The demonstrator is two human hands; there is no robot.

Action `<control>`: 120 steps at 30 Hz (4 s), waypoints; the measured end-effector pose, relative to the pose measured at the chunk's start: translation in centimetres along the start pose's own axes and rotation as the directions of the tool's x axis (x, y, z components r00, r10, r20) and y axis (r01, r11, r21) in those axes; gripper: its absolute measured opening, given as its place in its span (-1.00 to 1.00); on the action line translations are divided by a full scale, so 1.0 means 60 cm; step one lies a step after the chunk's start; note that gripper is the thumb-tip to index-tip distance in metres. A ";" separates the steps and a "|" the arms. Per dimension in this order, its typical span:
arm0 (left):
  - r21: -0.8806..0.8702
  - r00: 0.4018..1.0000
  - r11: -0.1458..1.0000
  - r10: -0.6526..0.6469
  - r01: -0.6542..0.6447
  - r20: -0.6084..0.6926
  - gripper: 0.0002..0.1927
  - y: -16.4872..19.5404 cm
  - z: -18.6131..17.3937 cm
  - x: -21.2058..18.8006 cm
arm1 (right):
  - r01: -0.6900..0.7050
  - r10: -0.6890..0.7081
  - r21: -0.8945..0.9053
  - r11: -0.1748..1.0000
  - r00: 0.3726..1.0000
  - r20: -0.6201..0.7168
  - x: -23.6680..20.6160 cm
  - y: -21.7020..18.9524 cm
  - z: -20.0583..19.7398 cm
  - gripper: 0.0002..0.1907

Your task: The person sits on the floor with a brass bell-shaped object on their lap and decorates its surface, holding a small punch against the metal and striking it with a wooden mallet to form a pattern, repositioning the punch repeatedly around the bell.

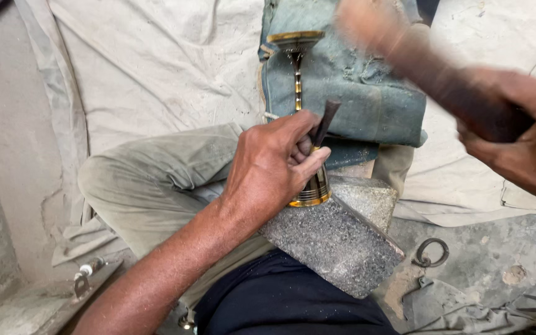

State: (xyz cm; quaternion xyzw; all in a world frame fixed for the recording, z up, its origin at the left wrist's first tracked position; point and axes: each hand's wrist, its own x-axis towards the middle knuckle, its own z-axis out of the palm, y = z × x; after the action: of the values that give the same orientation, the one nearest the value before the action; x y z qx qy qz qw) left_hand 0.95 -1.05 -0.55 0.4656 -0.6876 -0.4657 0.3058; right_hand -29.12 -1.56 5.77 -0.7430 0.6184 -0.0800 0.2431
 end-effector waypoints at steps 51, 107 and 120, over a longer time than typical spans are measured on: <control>-0.206 0.959 0.977 -0.108 0.053 -0.263 -0.79 -0.084 -0.018 -0.153 | -0.188 0.039 0.697 0.692 0.974 0.224 -0.059 -0.098 0.181 -0.24; 0.105 0.854 0.890 0.456 -0.444 -0.251 -0.62 -0.126 -0.011 -0.187 | -0.383 0.129 0.773 0.506 0.919 0.372 -0.056 -0.070 0.190 -0.09; 0.171 0.833 0.858 0.511 -0.483 -0.211 -0.61 -0.127 -0.010 -0.194 | -0.284 0.042 0.768 0.574 0.947 0.319 -0.055 -0.087 0.198 -0.27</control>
State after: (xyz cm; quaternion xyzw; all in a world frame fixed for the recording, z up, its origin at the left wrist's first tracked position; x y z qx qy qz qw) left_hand 8.56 8.50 -7.22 0.3415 -0.7658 -0.2689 0.4740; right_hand -20.27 5.31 -1.54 -0.4949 0.5425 -0.2276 0.6395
